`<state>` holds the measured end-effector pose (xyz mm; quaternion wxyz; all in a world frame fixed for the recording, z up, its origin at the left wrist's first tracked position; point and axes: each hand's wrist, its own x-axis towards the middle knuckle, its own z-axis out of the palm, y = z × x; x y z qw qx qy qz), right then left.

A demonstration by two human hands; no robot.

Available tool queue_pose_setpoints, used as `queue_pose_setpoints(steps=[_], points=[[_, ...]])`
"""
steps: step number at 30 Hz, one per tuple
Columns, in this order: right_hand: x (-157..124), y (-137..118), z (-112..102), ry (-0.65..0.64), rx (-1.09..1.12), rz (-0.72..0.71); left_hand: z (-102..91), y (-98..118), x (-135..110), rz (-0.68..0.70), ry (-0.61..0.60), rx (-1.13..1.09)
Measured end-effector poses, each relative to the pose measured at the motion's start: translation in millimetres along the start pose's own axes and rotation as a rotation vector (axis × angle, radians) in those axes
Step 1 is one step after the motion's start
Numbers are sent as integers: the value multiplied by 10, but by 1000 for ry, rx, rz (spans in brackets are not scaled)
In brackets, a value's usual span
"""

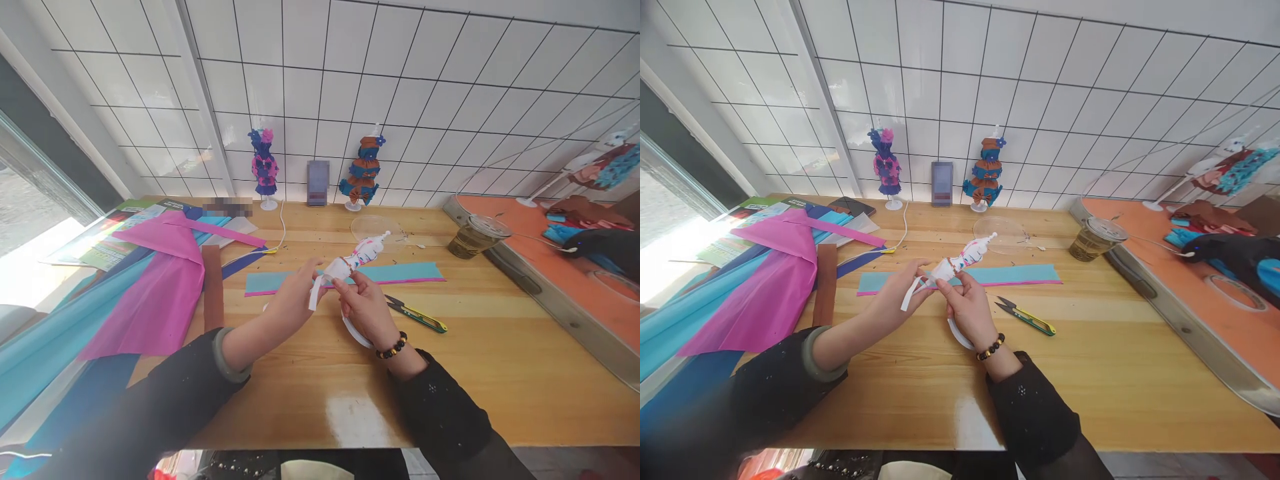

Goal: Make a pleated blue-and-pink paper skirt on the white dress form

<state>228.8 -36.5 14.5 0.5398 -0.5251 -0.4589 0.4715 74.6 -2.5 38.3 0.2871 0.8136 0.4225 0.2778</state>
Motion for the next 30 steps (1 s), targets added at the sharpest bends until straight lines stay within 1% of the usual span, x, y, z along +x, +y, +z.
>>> queue_pose_setpoints(steps=[3,7,10,12,16,19,30], points=[[-24,-46,20,-37,0,-17,-10,26,-1,-31,32,61],[-53,-118,17,-119,105,-7,-29,34,25,6,34,166],[-59,-135,9,-160,140,20,-46,21,50,8,8,206],[-54,-123,5,-166,157,36,-61,16,62,-7,-10,191],[-29,-77,7,-127,156,48,-101,33,68,6,-18,112],[-11,-49,15,-104,157,43,-122,49,68,-16,-27,69],[16,-45,58,6,159,26,-113,13,59,-60,-72,-171]])
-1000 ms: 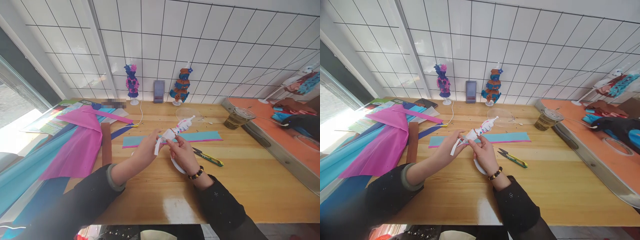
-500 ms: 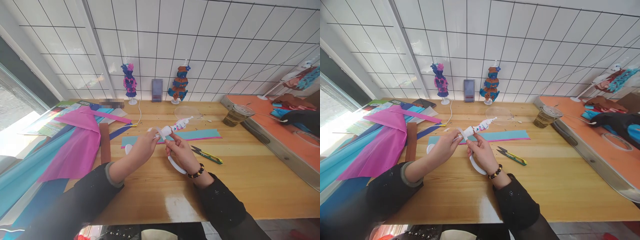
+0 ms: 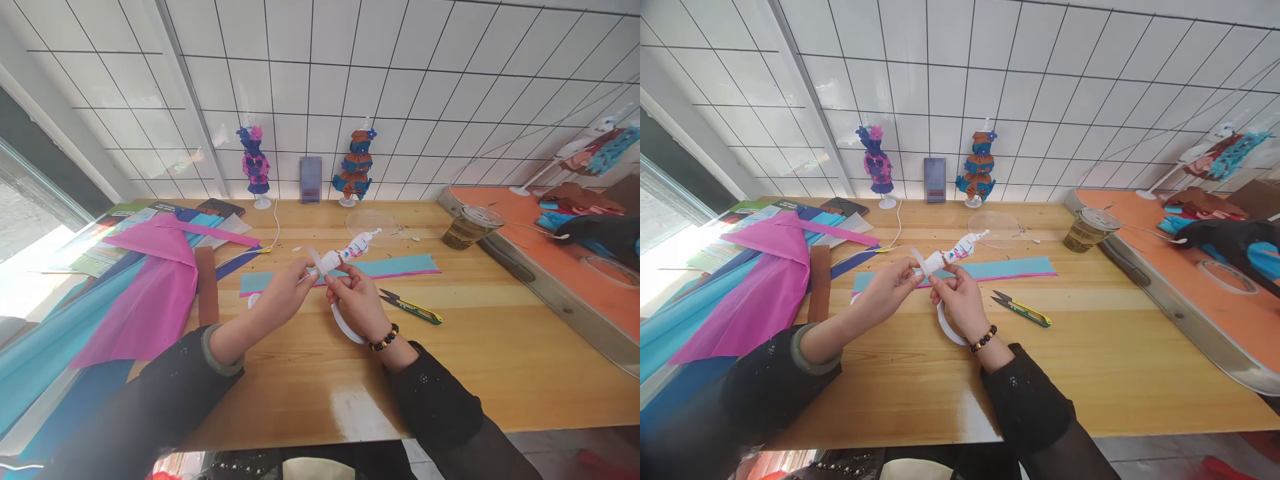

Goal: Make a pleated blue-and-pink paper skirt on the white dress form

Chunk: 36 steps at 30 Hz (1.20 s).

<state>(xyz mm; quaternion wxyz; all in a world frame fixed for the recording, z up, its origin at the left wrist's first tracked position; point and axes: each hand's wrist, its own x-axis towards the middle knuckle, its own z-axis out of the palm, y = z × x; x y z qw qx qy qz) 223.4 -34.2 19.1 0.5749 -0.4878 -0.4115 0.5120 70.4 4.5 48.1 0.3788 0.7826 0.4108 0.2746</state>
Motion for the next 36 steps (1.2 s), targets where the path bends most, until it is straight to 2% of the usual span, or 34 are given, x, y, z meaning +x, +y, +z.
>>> queue_pose_setpoints(steps=[7,13,16,18,23,28,32,34,36], points=[[25,-2,-28,42,53,52,15,-17,11,-41,-21,-182],[40,-27,-105,-71,121,119,-83,-28,75,-152,-228,-391],[34,-54,-123,-96,135,146,-105,-40,89,-153,-285,-439],[27,-72,-128,-108,139,168,-90,-36,84,-129,-264,-411],[20,-90,-136,-120,153,189,-4,-41,58,-14,-81,-226],[-4,-117,-102,-75,118,174,27,-78,56,-7,-74,-152],[-40,-140,-58,-51,110,205,9,-113,77,31,82,5],[-50,-134,-47,-62,102,200,4,-142,97,38,76,-6],[-50,-115,-42,-71,83,168,6,-171,115,25,19,-93]])
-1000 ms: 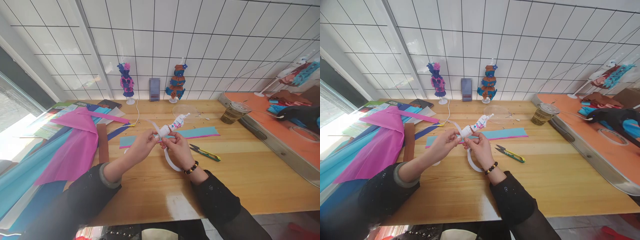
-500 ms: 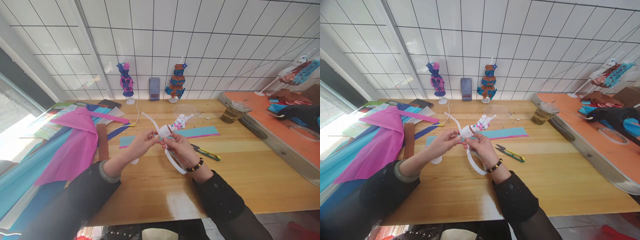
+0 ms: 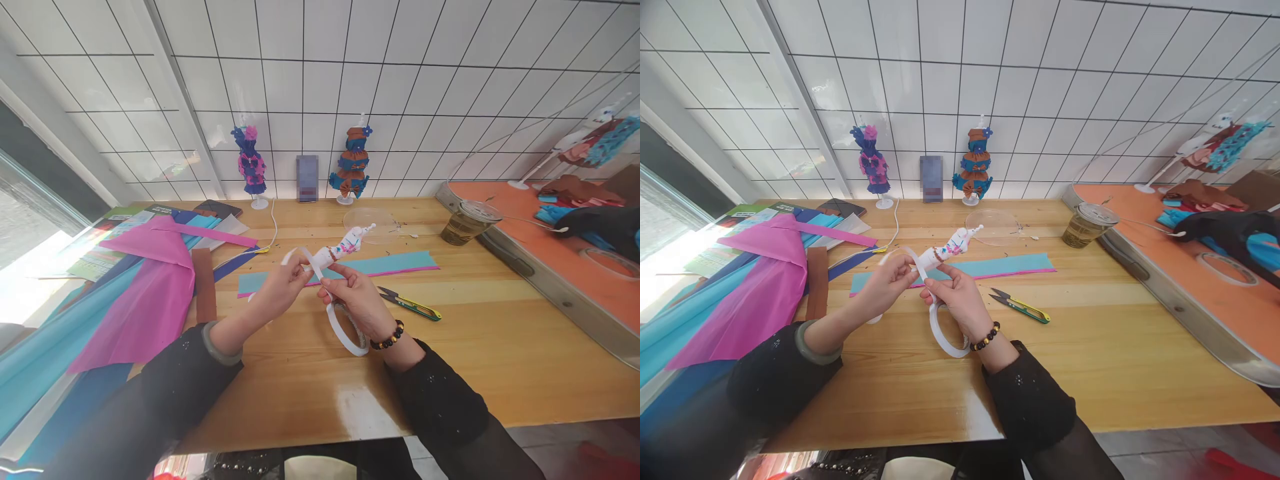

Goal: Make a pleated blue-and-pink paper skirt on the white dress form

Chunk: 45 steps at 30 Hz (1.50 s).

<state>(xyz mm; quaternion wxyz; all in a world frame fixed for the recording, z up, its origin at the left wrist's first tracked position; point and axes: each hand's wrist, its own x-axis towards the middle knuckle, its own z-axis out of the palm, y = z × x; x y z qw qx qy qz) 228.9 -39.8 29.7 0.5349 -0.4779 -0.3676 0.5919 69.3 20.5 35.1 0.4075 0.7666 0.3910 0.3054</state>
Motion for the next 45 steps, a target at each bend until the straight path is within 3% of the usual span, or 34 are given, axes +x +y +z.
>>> queue_pose_setpoints(steps=[11,27,37,39,43,45], points=[[67,77,3,105,-79,-112,-16,-8,9,-152,-187,-382],[124,83,-75,121,-148,-137,-19,66,-33,-237,-242,-383],[125,131,-92,-30,-30,-165,-70,133,-31,-393,-355,-526],[110,128,-79,-26,-26,-173,-67,82,-24,-398,-323,-523],[95,126,-71,12,-34,-157,-94,16,15,-439,-121,-534],[91,121,-66,16,-43,-147,-119,15,37,-403,-117,-619]])
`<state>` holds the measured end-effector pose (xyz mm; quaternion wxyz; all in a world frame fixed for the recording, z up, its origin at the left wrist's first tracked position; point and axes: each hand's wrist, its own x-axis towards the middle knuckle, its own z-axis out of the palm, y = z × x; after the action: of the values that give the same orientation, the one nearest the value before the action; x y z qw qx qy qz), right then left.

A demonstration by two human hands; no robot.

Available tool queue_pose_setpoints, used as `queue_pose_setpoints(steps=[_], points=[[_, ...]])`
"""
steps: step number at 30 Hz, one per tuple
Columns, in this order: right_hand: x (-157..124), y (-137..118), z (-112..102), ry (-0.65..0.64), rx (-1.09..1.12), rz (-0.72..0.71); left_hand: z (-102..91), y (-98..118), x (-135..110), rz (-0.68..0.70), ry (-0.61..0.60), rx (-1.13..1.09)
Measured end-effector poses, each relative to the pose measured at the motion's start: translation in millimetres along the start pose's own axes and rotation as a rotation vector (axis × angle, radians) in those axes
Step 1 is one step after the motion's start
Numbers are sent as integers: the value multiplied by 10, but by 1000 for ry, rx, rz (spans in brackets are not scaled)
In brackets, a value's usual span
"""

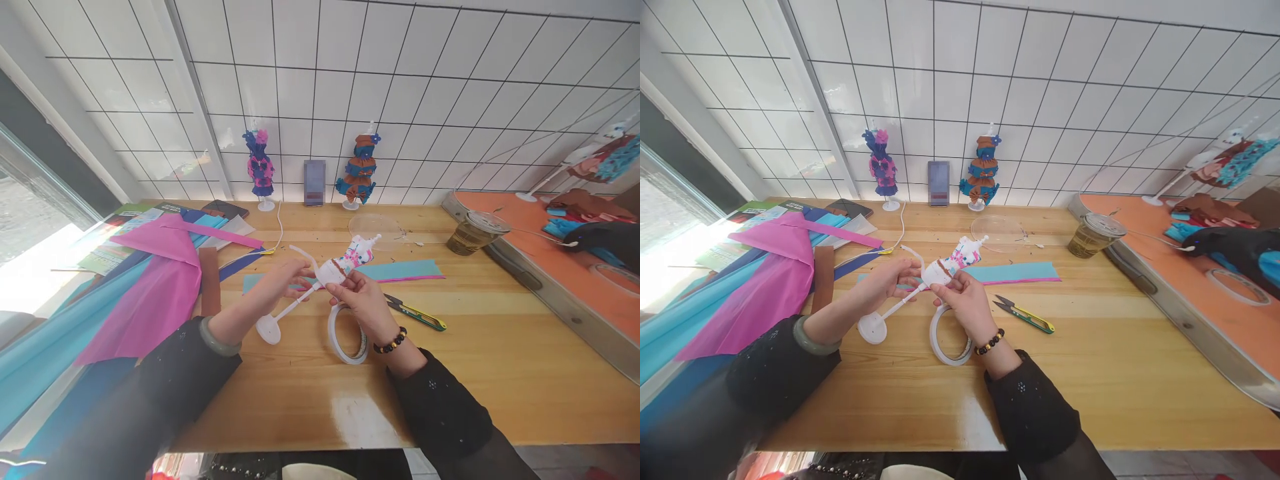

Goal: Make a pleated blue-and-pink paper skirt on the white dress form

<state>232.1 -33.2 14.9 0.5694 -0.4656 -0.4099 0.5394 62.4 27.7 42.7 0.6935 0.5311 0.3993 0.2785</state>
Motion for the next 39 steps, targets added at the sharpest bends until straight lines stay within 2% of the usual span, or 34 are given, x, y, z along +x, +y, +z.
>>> queue_pose_setpoints(steps=[3,5,7,10,15,16,18,21,22,23,24,26,27,28,29,30,33,35,39], points=[[-5,-9,16,1,-4,12,-16,16,16,68,-75,-95],[-4,-11,26,22,-14,26,-16,6,25,86,-45,-133],[1,-10,29,52,-33,52,4,-2,20,137,41,-101],[13,-8,17,85,-49,102,87,22,-44,301,171,79],[21,-8,-23,93,63,142,314,70,-274,514,247,420],[21,-8,-29,94,82,146,358,64,-319,571,228,482],[24,-10,-40,105,101,148,435,44,-395,655,78,640],[31,-17,-51,114,97,159,486,23,-445,619,-371,973],[33,-19,-55,110,92,163,479,22,-440,593,-452,1030],[36,-18,-57,107,88,162,461,23,-425,576,-448,1043],[38,-16,-59,101,84,159,433,26,-401,571,-350,1013],[39,-8,-57,84,81,140,359,31,-336,549,18,895],[37,-2,-53,72,78,128,321,30,-300,512,170,854],[34,3,-47,58,75,114,286,25,-265,455,262,812],[28,7,-40,43,74,99,257,16,-233,381,277,764],[22,10,-33,26,72,84,234,4,-204,299,240,704],[0,10,-8,-16,53,54,190,-33,-135,117,3,528],[-11,4,10,-27,23,47,161,-39,-107,144,-45,534],[-26,-7,52,-10,-26,78,92,26,-111,345,27,734]])
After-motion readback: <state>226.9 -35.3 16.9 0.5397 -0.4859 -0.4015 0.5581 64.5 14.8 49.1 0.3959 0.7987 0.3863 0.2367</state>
